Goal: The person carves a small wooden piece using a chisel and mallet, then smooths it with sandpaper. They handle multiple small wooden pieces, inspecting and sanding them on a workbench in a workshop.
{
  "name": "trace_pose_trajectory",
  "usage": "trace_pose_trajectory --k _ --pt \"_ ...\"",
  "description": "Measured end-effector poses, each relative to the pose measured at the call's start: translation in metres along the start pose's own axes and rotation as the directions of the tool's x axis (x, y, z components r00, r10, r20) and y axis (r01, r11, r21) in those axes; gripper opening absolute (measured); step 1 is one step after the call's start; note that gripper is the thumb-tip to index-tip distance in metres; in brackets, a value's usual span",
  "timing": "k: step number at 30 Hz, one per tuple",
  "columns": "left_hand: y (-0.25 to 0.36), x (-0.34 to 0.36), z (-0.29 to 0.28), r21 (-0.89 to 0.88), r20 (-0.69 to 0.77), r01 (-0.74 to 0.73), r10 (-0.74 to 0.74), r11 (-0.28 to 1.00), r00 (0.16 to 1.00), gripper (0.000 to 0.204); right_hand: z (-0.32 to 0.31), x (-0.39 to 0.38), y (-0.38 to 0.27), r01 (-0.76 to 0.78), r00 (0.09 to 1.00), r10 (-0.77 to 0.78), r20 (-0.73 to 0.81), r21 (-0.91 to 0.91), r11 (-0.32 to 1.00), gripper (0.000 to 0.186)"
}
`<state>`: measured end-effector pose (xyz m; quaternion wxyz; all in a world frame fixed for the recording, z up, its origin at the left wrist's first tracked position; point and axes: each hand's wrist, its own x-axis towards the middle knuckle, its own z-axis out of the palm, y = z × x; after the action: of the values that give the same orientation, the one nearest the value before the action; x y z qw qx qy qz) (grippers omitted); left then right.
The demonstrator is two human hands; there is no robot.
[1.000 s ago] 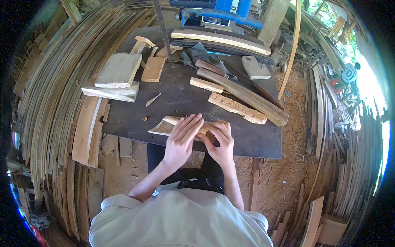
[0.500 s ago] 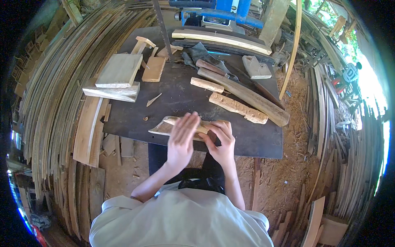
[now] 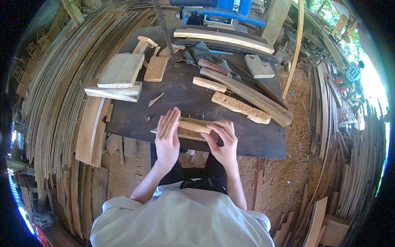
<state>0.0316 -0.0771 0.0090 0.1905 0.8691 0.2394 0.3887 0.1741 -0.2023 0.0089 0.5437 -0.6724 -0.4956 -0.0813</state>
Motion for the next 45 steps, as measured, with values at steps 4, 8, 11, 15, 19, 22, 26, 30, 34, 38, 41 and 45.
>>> trace_pose_trajectory --k 4,8,11,15,19,22,26,30,34,38,41,45 --pt "0.019 0.0 0.013 -0.064 0.042 -0.099 0.101 0.993 0.994 0.055 -0.003 -0.001 0.002 -0.008 1.0 0.008 0.01 -0.011 1.0 0.031" --pt "0.015 0.006 0.007 -0.111 0.04 -0.112 0.117 0.988 0.992 0.054 -0.003 0.001 0.0 0.009 1.0 -0.009 0.011 -0.019 1.0 0.03" --pt "-0.021 0.005 -0.01 0.025 -0.005 -0.018 0.019 1.0 1.0 0.051 -0.004 0.001 0.0 0.026 0.999 -0.026 0.026 -0.01 1.0 0.03" --pt "-0.043 0.001 -0.028 -0.011 -0.006 0.097 -0.097 0.995 0.995 0.041 -0.004 0.001 0.001 0.005 1.0 -0.005 0.01 0.004 1.0 0.029" --pt "-0.033 0.003 -0.032 -0.123 -0.187 0.137 -0.158 0.983 0.969 0.038 -0.004 0.001 0.002 0.024 1.0 -0.024 0.017 -0.006 1.0 0.028" --pt "-0.026 0.005 -0.025 -0.108 -0.102 0.029 -0.04 0.994 0.994 0.045 -0.003 0.0 0.002 0.011 1.0 -0.011 0.028 0.009 1.0 0.028" --pt "-0.006 0.006 -0.007 -0.018 0.164 -0.213 0.213 0.977 0.963 0.056 -0.006 0.001 0.002 0.016 0.999 -0.016 0.042 0.012 1.0 0.028" --pt "-0.017 0.006 -0.013 -0.019 0.17 -0.175 0.176 0.984 0.97 0.057 -0.006 0.001 0.002 0.001 0.999 -0.002 0.039 0.023 1.0 0.027" --pt "-0.041 0.011 -0.023 0.025 0.087 -0.006 0.004 1.0 0.996 0.05 -0.005 -0.001 0.004 0.006 1.0 -0.007 0.028 0.025 1.0 0.027" --pt "-0.025 0.01 -0.03 0.011 0.024 -0.097 0.097 0.995 0.995 0.053 -0.002 -0.001 -0.001 0.045 0.998 -0.045 0.037 0.016 0.999 0.028" --pt "-0.003 0.008 -0.018 -0.056 0.152 -0.208 0.214 0.977 0.965 0.055 0.002 -0.002 0.003 0.127 0.991 -0.126 0.04 -0.012 0.992 0.029" --pt "-0.011 0.003 -0.012 -0.012 0.163 -0.189 0.188 0.982 0.969 0.052 0.002 -0.004 0.007 0.094 0.995 -0.096 0.039 0.067 0.993 0.03"
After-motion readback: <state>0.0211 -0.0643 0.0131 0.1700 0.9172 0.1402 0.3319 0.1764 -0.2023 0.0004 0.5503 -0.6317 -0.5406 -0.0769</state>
